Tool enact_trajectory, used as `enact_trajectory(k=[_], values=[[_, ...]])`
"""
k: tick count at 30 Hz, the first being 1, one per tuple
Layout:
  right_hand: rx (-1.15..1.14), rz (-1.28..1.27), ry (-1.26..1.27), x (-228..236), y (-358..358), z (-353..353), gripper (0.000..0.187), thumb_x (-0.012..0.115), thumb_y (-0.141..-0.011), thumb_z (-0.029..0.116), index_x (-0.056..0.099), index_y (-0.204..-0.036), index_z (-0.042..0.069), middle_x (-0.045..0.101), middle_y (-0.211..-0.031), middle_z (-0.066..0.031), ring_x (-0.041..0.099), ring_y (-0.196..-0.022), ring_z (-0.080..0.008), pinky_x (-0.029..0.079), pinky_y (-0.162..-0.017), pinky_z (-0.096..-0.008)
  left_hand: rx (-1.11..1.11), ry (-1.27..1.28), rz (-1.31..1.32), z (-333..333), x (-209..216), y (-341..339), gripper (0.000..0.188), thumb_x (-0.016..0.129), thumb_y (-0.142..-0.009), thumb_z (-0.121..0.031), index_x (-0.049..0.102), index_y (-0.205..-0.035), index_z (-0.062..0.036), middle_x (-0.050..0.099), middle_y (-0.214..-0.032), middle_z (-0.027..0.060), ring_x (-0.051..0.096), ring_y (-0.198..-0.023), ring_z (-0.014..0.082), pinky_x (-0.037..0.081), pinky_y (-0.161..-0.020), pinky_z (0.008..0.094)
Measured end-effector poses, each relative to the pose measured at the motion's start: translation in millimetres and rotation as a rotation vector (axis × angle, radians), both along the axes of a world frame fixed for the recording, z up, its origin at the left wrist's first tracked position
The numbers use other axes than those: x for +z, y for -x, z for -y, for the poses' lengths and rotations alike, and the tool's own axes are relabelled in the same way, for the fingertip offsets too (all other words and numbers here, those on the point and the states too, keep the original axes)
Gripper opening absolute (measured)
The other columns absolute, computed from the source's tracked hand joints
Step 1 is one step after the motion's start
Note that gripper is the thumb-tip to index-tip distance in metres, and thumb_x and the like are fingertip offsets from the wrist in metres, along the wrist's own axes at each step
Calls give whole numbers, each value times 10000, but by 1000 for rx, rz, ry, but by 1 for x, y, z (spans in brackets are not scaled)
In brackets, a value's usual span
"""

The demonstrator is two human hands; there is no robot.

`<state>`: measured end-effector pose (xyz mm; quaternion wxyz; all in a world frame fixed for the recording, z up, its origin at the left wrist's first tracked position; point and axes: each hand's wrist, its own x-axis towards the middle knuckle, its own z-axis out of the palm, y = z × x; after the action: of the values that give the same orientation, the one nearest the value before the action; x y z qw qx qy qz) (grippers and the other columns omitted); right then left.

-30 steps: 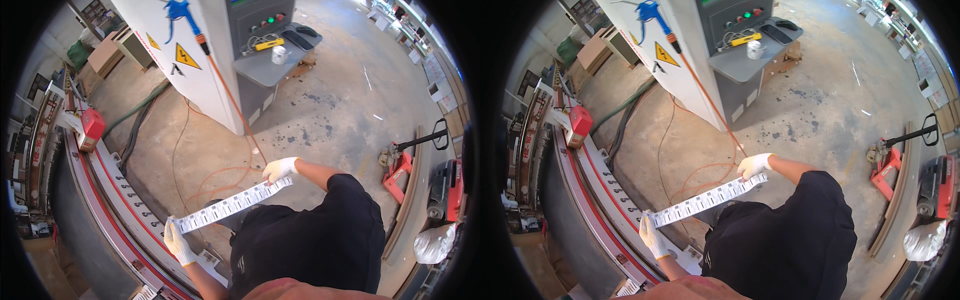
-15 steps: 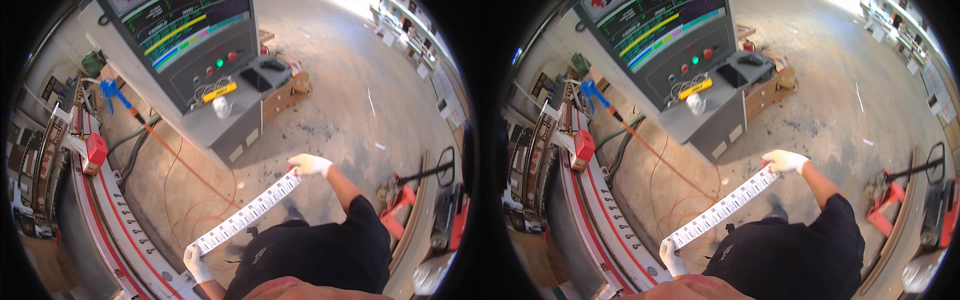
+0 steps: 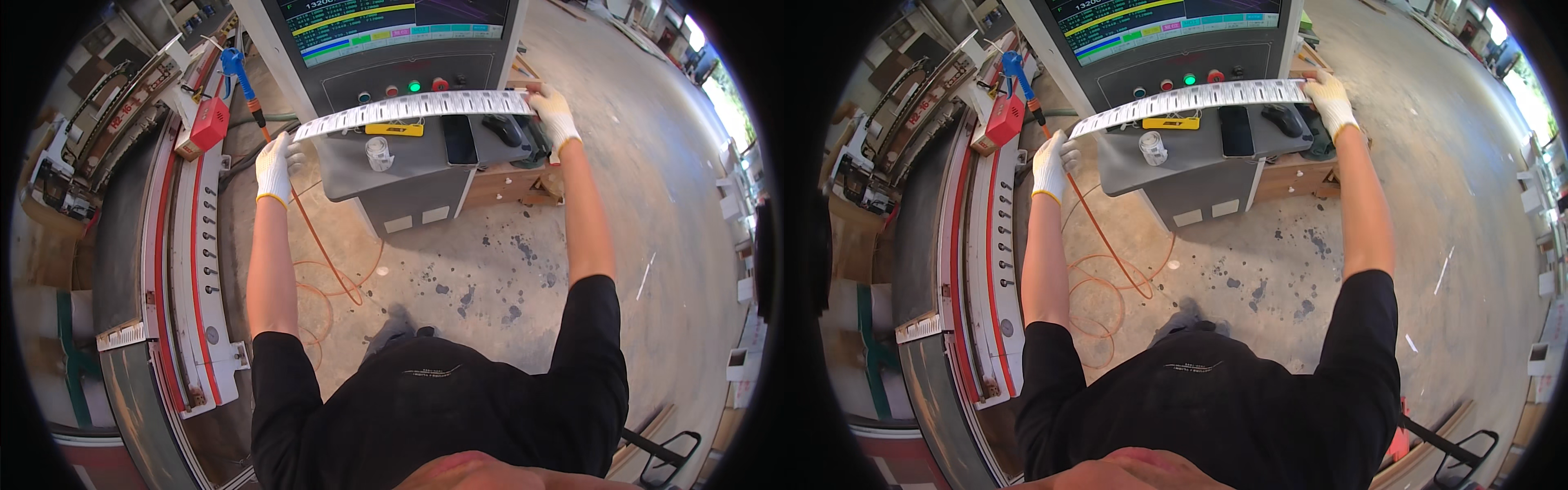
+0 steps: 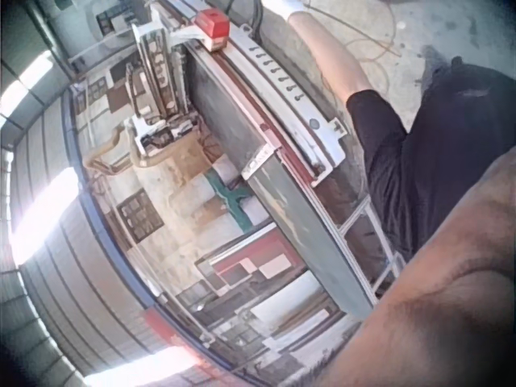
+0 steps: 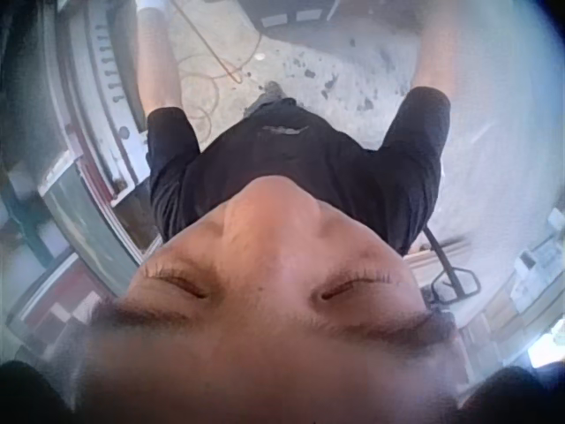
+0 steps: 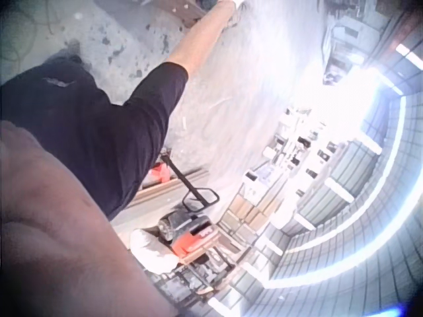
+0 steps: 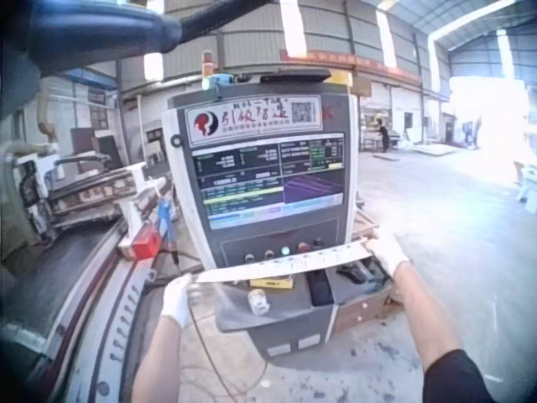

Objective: The person operates a manual pallet jack to move a stack of wooden boards across a workshop floor. They then place the boards onto a large industrial machine and put on work gloves.

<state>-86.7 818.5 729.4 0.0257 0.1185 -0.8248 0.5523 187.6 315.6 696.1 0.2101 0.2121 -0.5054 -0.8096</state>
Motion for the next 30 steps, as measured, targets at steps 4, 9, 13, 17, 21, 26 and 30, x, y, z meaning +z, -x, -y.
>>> enact_trajectory(k=[4, 9, 13, 17, 21, 26, 30], values=[[-119, -82, -231, -20, 68, 19, 385, 644, -867, 236, 677, -1175, 9, 733, -989, -121, 683, -833, -268, 529, -741, -380, 268, 301, 34, -16, -38, -13, 294, 599, -1007, -229, 618, -1200, -9, 654, -896, 61, 601, -682, 147, 496, -607, 274], [-252, -216, -387, -90, 83, -21, 422, 595, -879, 276, 648, -1200, 7, 713, -1055, -221, 665, -1033, -399, 503, -887, -450, 258, 643, 163, -81, -110, -90, 345, 641, -967, -112, 602, -1287, 11, 677, -1172, 127, 658, -1060, 190, 537, -919, 336], [-331, -58, -48, -214, 37, -75, 413, 546, -909, 219, 607, -1240, -21, 689, -946, -173, 648, -875, -308, 512, -802, -415, 330, 1148, 267, -112, -132, -99, 407, 669, -885, -26, 604, -1284, 17, 637, -1288, 197, 611, -1207, 339, 471, -1042, 421], [-220, 398, -404, -367, -58, -106, 162, 605, -859, 190, 710, -809, 77, 698, -721, -111, 674, -661, -259, 535, -628, -390, 390, 1457, 149, -123, -124, -57, 537, 677, -817, -44, 566, -1339, 16, 584, -1357, 224, 521, -1300, 408, 368, -1133, 493], [418, 986, -941, -446, -159, -118, 230, 598, -882, 227, 771, -933, 85, 758, -863, -129, 740, -784, -242, 571, -671, -406, 418, 1597, 145, -135, -114, -24, 573, 679, -834, -128, 534, -1365, 31, 568, -1383, 226, 503, -1327, 404, 297, -1168, 538], [366, 1144, -734, -417, -162, -136, 262, 582, -867, 240, 765, -790, 70, 742, -736, -103, 728, -693, -220, 566, -651, -390, 490, 1665, 154, -147, -116, -10, 413, 616, -889, -215, 646, -1233, 12, 639, -1296, 204, 558, -1268, 387, 284, -1159, 559], [-76, 299, -714, -315, -70, -125, 340, 587, -891, 286, 753, -980, 2, 736, -997, -229, 699, -988, -390, 535, -892, -463, 620, 1751, 179, -152, -125, -2, 346, 541, -945, -229, 692, -1158, -2, 669, -1253, 183, 582, -1233, 363, 271, -1160, 534]])
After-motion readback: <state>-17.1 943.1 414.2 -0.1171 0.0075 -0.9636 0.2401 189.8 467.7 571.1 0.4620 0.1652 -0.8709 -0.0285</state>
